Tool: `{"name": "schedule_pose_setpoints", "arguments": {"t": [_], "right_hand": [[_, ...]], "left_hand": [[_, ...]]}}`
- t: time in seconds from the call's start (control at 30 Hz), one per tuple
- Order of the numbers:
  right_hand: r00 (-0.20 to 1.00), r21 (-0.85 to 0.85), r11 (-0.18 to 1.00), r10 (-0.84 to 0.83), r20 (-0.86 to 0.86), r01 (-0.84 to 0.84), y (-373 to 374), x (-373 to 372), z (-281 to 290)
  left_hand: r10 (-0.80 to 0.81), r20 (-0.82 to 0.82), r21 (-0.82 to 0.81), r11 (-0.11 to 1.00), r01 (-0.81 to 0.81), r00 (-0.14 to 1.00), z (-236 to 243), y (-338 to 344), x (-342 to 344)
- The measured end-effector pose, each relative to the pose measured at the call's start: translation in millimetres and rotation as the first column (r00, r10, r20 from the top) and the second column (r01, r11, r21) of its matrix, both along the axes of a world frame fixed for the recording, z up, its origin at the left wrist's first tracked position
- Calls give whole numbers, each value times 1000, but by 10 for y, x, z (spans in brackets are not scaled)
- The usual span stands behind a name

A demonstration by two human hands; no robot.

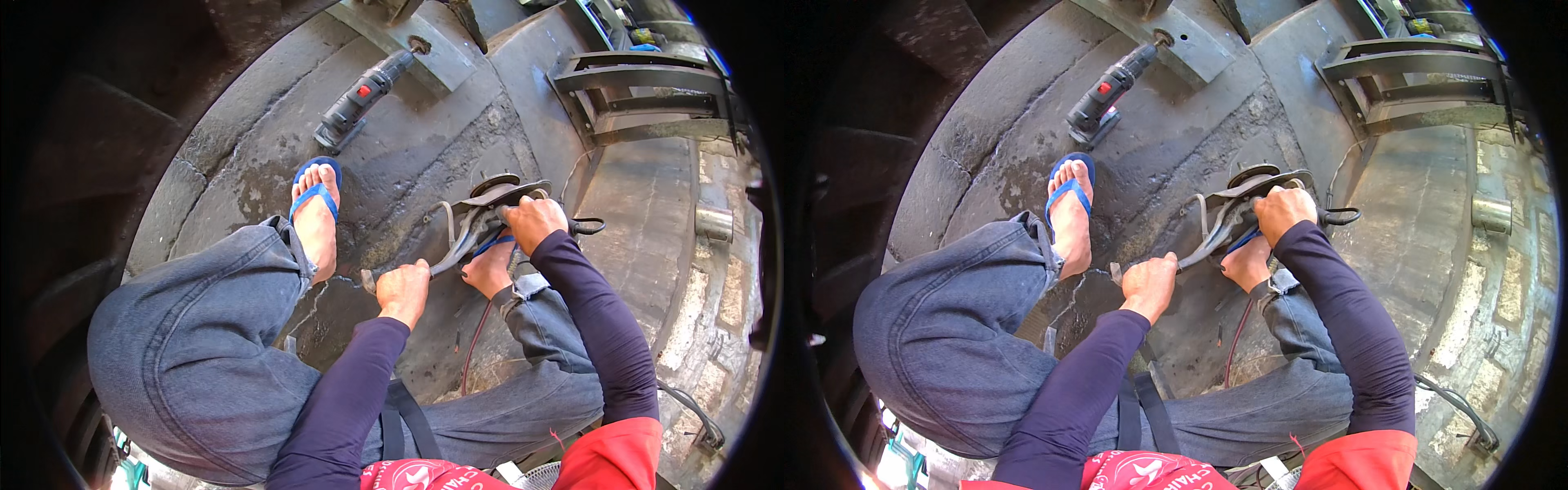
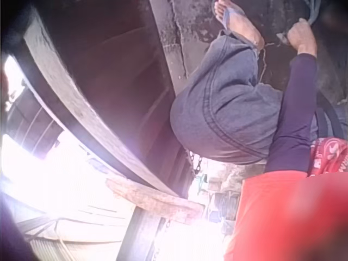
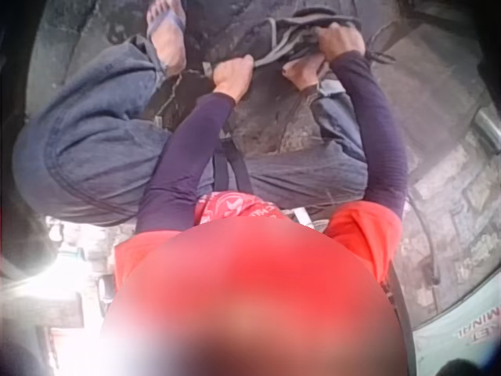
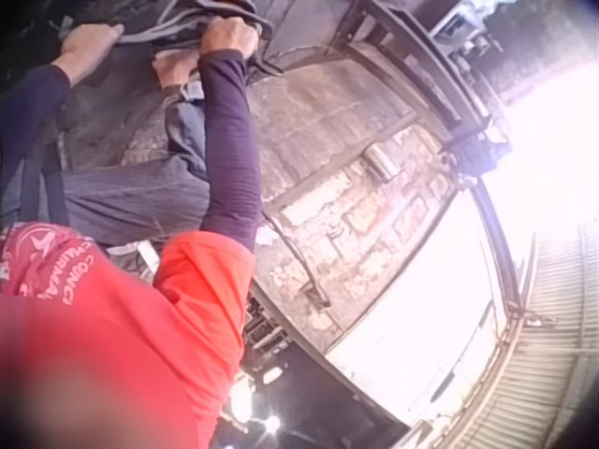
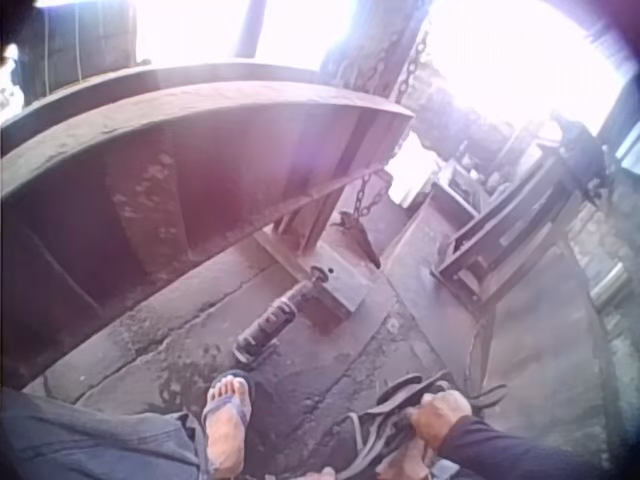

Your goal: The person sits on the floor and uses a rotary tool to grind and clean a brake assembly. They reposition the part multiple times to access different surfaces, then remove a central hub component and set it aside.

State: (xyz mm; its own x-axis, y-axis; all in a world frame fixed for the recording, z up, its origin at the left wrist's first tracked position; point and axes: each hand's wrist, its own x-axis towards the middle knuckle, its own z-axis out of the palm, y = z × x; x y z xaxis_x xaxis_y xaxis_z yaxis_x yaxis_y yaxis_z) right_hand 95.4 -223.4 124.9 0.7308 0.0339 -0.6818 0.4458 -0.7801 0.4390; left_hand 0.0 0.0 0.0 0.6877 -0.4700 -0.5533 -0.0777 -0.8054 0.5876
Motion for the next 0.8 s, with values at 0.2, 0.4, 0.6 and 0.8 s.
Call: {"name": "schedule_pose_setpoints", "arguments": {"t": [0.2,0.4,0.6,0.8], "right_hand": [[999,-20,999,44,-14,-44,99,-95,156],[999,22,1000,-2,-43,3,167,-137,217],[994,39,995,-94,-54,96,67,-280,226],[942,234,925,-326,80,300,42,-566,254]], "left_hand": [[-4,-28,-24,1000,4,1000,60,-63,-98],[-8,-26,0,1000,8,1000,34,-49,-53],[-23,-22,13,1000,23,999,13,2,-23],[-48,-18,60,997,49,999,33,6,-4]]}}
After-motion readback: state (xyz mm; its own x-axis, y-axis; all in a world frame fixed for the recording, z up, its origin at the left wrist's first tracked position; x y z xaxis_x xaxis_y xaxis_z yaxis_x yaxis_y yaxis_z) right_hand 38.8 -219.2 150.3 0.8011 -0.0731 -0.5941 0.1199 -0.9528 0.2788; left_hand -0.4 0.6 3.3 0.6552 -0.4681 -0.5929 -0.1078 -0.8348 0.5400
